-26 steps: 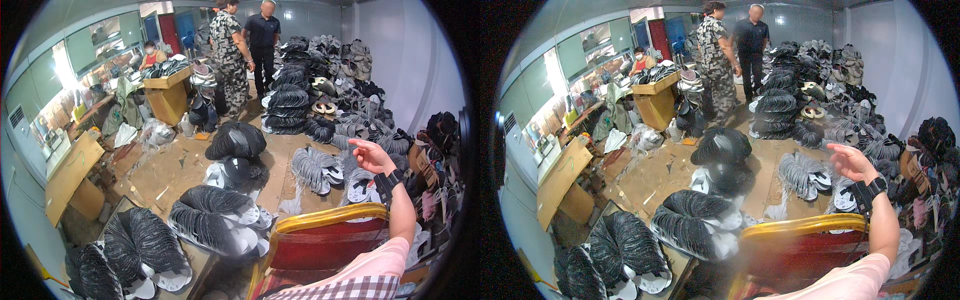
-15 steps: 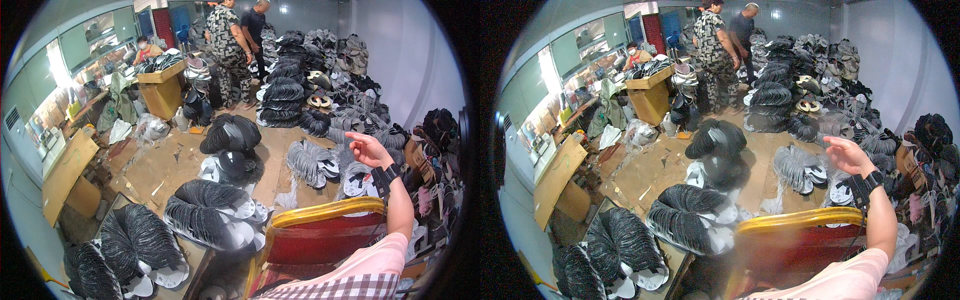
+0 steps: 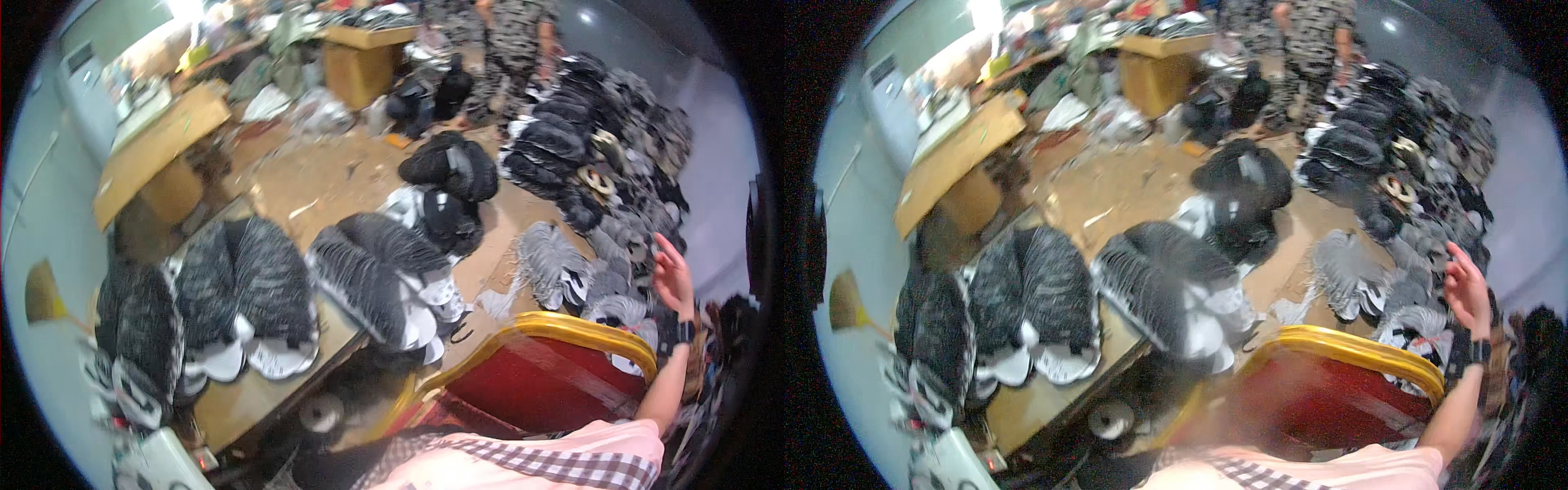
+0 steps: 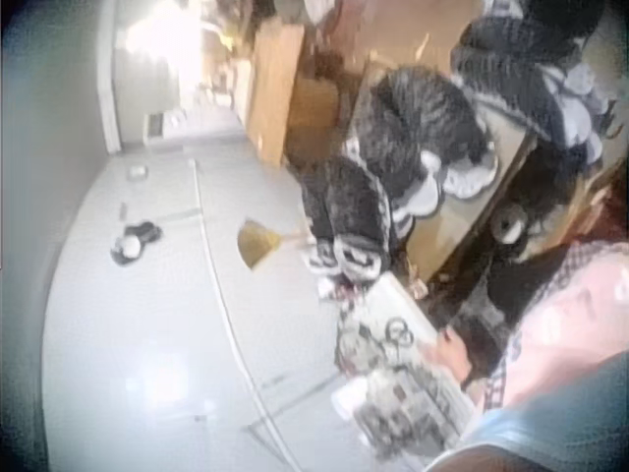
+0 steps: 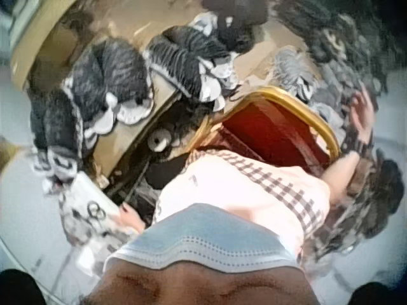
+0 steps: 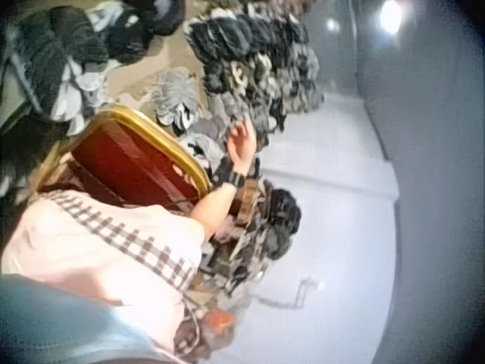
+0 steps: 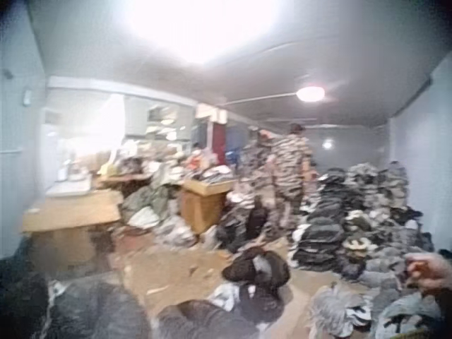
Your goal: The person is trimming excess threads and lining from shoe components using scissors and then organizing the parts.
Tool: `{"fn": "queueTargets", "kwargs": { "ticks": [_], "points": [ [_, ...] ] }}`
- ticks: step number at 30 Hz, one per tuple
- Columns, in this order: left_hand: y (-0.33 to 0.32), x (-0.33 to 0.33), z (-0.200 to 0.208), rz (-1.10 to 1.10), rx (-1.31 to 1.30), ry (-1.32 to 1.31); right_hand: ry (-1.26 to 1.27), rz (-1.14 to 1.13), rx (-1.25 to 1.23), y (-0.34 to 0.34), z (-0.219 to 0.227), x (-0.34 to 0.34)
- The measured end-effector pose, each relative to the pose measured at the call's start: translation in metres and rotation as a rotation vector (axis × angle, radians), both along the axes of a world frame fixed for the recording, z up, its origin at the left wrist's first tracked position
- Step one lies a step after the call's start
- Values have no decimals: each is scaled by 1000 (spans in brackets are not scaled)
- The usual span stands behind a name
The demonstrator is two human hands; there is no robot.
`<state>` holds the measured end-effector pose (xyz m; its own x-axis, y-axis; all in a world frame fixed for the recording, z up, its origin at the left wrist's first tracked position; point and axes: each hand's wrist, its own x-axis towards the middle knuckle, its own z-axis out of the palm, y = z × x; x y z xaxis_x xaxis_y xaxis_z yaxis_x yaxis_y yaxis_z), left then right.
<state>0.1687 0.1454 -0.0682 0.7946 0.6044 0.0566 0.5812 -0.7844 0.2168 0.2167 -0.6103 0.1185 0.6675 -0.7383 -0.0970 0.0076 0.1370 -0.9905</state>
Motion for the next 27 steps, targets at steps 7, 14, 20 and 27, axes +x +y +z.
{"fn": "queueTargets", "kwargs": {
  "ticks": [7, 14, 20, 27],
  "points": [
    [-6, -11, -21, 91, 249, 136, -141, -62, -535, 30, 42, 32],
    [8, -19, -32, 7, 383, 83, -447, 510, -608, 226, 88, 102],
    [7, -23, -28, 90, 303, 49, 21, 969, 30, 367, -54, 209],
    [-5, -4, -15, 163, 192, 17, 282, 1358, 61, 478, -218, 258]
  ]
}}
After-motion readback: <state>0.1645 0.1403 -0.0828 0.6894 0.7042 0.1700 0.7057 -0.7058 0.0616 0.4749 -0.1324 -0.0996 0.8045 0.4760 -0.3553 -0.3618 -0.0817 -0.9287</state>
